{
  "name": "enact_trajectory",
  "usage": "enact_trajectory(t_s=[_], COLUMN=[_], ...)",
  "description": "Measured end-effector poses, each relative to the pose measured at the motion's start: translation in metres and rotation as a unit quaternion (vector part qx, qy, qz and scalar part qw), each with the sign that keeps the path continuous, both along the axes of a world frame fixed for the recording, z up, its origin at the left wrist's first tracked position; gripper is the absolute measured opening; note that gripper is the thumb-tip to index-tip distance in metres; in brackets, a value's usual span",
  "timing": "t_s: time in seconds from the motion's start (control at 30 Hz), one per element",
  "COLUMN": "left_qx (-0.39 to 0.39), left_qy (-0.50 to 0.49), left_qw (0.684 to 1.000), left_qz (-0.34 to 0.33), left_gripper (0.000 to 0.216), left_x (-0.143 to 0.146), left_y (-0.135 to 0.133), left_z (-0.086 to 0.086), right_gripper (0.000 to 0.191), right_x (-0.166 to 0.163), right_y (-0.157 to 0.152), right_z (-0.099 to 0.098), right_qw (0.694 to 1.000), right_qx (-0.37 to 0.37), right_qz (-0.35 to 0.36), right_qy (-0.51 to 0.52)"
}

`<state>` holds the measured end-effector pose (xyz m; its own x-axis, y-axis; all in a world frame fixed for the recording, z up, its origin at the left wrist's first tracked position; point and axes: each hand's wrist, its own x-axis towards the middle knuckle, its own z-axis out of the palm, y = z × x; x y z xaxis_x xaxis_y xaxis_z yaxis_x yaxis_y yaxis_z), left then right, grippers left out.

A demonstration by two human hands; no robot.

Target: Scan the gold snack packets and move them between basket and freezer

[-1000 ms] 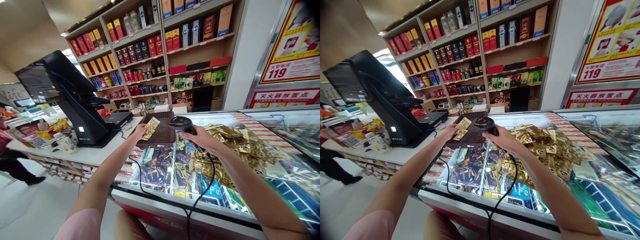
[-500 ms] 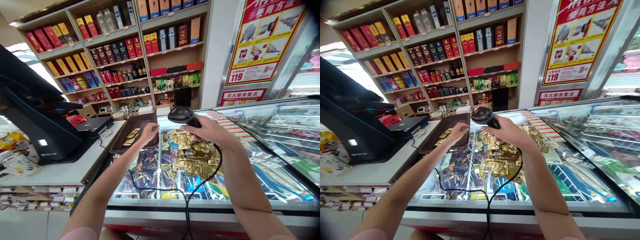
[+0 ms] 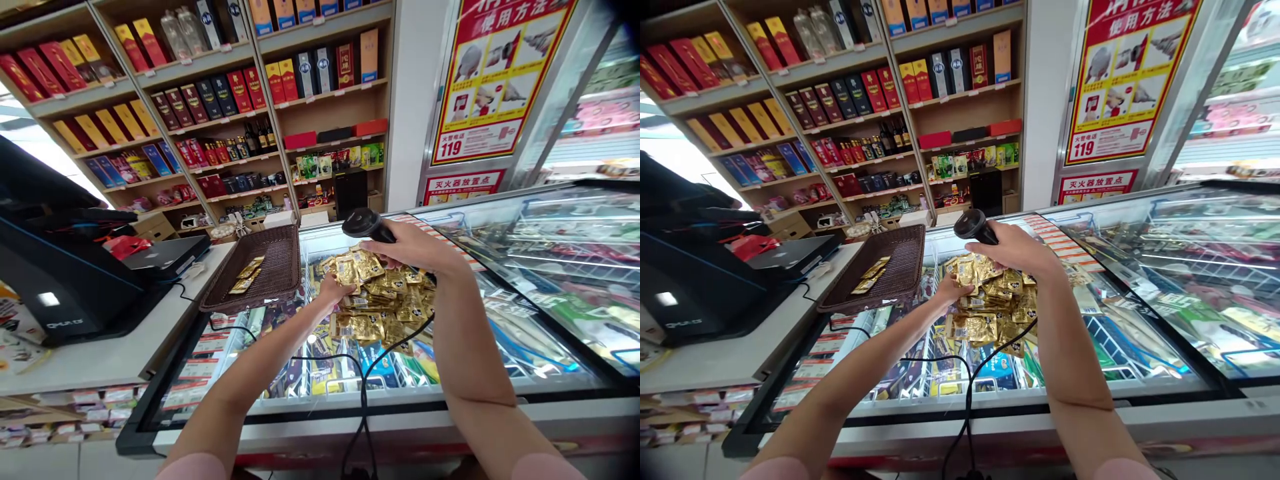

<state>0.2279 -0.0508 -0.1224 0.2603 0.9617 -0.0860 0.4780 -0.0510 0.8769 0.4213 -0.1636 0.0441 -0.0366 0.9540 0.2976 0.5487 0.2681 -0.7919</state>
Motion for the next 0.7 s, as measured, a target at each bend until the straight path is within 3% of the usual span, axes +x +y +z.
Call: enact_trajectory(t_s=[0.1, 0.23, 0.47, 0.7], left_qx=[-0.030, -0.034, 0.031, 0.058], left_qy=[-0.052, -0.130, -0.201, -0.207], left_qw=[0.998, 0.991, 0.978, 0.975], left_qz=[0.022, 0.016, 0.038, 0.051], left_gripper=[0.049, 0.028, 0.034, 0.039], left_x=[-0.007, -0.030, -0.091, -0.116], left_y=[0.000, 0.002, 0.011, 0.015], left_z=[0.009, 0.035, 0.081, 0.086], right_gripper=[0.039, 0.041, 0.043, 0.041], right_x=[-0.001, -0.007, -0.026, -0.040], right_y=[-0.004, -0.008, -0.005, -0.002], right_z=[0.004, 0.009, 0.009, 0.006], right_qw=[0.999, 0.999, 0.992, 0.984], right_qx=[-0.021, -0.028, -0.035, -0.069], right_qz=[-0.008, -0.007, 0.073, 0.149], right_qy=[-0.034, -0.042, 0.100, 0.069])
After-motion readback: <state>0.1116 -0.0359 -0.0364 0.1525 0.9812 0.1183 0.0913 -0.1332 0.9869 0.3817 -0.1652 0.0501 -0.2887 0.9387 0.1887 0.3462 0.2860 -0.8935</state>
